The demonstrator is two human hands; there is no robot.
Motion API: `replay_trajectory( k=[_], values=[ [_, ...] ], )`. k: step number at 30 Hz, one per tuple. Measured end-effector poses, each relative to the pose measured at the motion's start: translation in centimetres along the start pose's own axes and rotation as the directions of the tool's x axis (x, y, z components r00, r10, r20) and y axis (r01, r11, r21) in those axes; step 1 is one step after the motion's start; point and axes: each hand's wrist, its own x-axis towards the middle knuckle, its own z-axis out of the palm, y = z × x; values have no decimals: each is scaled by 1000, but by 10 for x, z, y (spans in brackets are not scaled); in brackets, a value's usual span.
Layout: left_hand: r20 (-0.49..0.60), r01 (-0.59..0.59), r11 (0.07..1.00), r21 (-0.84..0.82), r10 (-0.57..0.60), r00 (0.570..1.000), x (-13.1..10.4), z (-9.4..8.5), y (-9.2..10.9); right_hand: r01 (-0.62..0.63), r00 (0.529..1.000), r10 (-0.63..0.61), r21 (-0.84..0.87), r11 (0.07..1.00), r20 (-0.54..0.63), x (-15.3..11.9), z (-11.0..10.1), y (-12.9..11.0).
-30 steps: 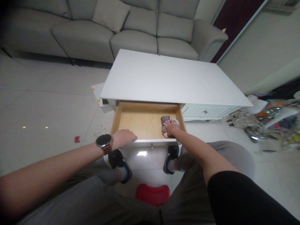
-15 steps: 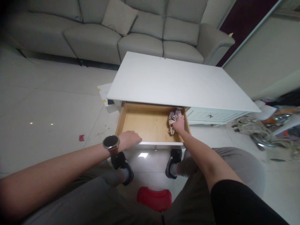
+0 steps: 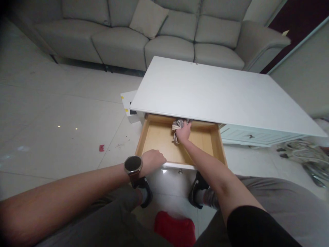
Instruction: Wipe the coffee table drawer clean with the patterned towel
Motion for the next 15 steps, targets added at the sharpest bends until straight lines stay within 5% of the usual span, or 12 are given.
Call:
replay_trajectory(
  k=[2,5,8,11,13,15],
  values=[
    [18,6,1000,-7,-6,1000,-1,-1,1,185,961,-200,92,978,194,-17,23,-42],
    [16,10,1000,-24,-10,1000,-1,-1,1,379,816,-439,225,898,376,-27,52,-100],
    [-2,16,999,-52,-16,1000,1,2,0,456,720,-473,168,874,507,-24,60,-136],
    [-13,21,997,-79,-22,1000,5,7,2,541,662,-476,71,838,578,-27,43,-149],
    [-35,52,995,-85,-56,998,8,13,4,645,547,-524,70,761,653,-40,23,-152],
    [-107,52,994,-100,-63,992,10,19,6,762,350,-589,145,632,729,-61,3,-155]
  ],
)
